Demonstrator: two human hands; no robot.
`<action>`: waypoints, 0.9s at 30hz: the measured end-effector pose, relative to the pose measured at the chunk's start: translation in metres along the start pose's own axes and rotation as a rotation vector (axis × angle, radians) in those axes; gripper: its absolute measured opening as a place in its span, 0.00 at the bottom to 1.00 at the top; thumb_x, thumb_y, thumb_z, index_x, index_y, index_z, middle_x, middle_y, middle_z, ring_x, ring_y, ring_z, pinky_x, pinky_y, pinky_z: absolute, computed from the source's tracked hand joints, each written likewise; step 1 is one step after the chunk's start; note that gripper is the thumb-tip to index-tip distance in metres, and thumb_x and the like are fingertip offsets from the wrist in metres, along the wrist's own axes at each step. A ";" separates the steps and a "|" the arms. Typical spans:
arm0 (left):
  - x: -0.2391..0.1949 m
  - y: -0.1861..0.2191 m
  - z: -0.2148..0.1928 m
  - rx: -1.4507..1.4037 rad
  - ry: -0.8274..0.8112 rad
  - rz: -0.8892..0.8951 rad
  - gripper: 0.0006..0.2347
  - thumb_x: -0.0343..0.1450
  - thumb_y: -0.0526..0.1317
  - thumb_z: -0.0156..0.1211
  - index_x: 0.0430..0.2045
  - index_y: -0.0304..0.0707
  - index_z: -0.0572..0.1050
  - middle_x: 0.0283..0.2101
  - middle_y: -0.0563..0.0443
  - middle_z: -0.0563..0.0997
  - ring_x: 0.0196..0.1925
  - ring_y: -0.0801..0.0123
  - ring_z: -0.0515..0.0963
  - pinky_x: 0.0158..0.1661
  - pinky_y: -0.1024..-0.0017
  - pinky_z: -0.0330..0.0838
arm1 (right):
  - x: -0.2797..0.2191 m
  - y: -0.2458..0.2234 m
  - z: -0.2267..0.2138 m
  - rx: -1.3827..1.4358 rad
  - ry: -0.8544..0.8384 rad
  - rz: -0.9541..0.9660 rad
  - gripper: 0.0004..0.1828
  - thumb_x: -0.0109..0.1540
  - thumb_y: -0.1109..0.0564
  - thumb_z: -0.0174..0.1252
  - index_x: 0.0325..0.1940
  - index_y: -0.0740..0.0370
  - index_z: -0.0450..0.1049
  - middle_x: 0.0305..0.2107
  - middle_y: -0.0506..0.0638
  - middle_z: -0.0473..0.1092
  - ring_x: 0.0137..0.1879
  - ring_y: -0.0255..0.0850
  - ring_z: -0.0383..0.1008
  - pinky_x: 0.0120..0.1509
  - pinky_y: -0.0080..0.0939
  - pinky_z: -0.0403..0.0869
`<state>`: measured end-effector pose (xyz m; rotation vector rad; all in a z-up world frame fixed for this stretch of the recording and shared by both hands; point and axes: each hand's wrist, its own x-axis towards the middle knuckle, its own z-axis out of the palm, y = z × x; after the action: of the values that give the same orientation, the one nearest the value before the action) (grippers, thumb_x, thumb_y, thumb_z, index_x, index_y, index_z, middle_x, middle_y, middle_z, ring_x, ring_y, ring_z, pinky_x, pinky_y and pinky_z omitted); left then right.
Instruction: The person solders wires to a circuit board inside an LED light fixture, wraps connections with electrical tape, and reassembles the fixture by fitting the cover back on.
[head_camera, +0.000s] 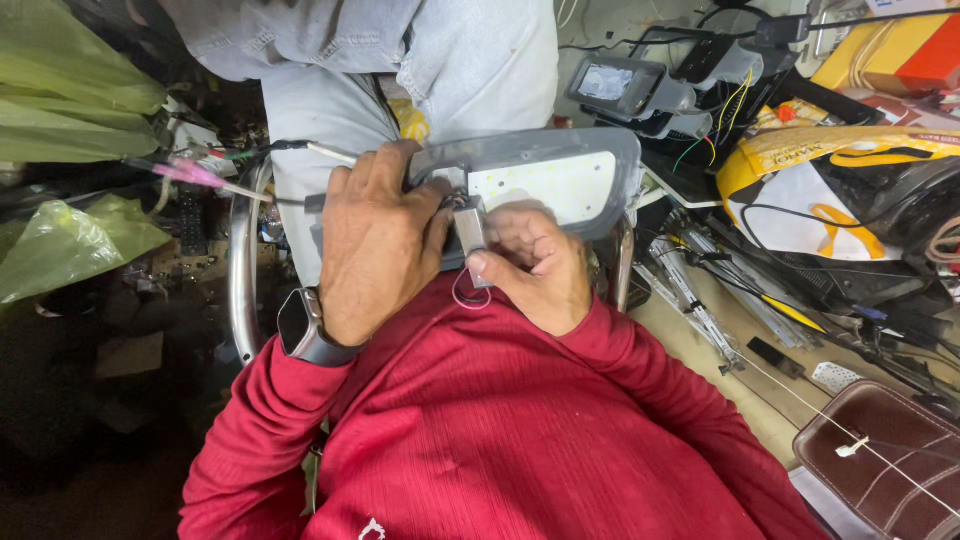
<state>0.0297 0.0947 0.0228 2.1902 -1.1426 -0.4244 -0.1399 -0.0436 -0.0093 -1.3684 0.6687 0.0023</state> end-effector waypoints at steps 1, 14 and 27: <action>-0.003 0.000 0.001 -0.035 0.003 -0.032 0.11 0.65 0.35 0.69 0.39 0.32 0.84 0.53 0.37 0.76 0.50 0.46 0.75 0.49 0.53 0.66 | -0.002 -0.004 0.000 -0.177 0.000 -0.048 0.23 0.62 0.61 0.70 0.58 0.66 0.69 0.43 0.53 0.78 0.48 0.35 0.80 0.52 0.36 0.79; -0.012 -0.009 -0.001 -0.272 0.102 -0.097 0.13 0.61 0.31 0.67 0.39 0.30 0.83 0.48 0.38 0.79 0.51 0.46 0.78 0.52 0.59 0.73 | -0.002 -0.035 0.003 -0.566 0.054 -0.345 0.21 0.59 0.62 0.71 0.55 0.66 0.74 0.48 0.53 0.78 0.41 0.34 0.80 0.45 0.34 0.79; -0.021 -0.026 -0.026 -0.459 -0.098 -0.322 0.16 0.67 0.30 0.63 0.50 0.35 0.79 0.46 0.38 0.83 0.44 0.48 0.83 0.47 0.62 0.76 | 0.009 -0.031 0.017 -0.561 0.081 -0.284 0.18 0.57 0.64 0.73 0.50 0.64 0.78 0.43 0.54 0.76 0.30 0.31 0.74 0.30 0.30 0.70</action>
<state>0.0475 0.1333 0.0252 1.9534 -0.6518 -0.8496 -0.1133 -0.0388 0.0153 -2.0058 0.5552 -0.0992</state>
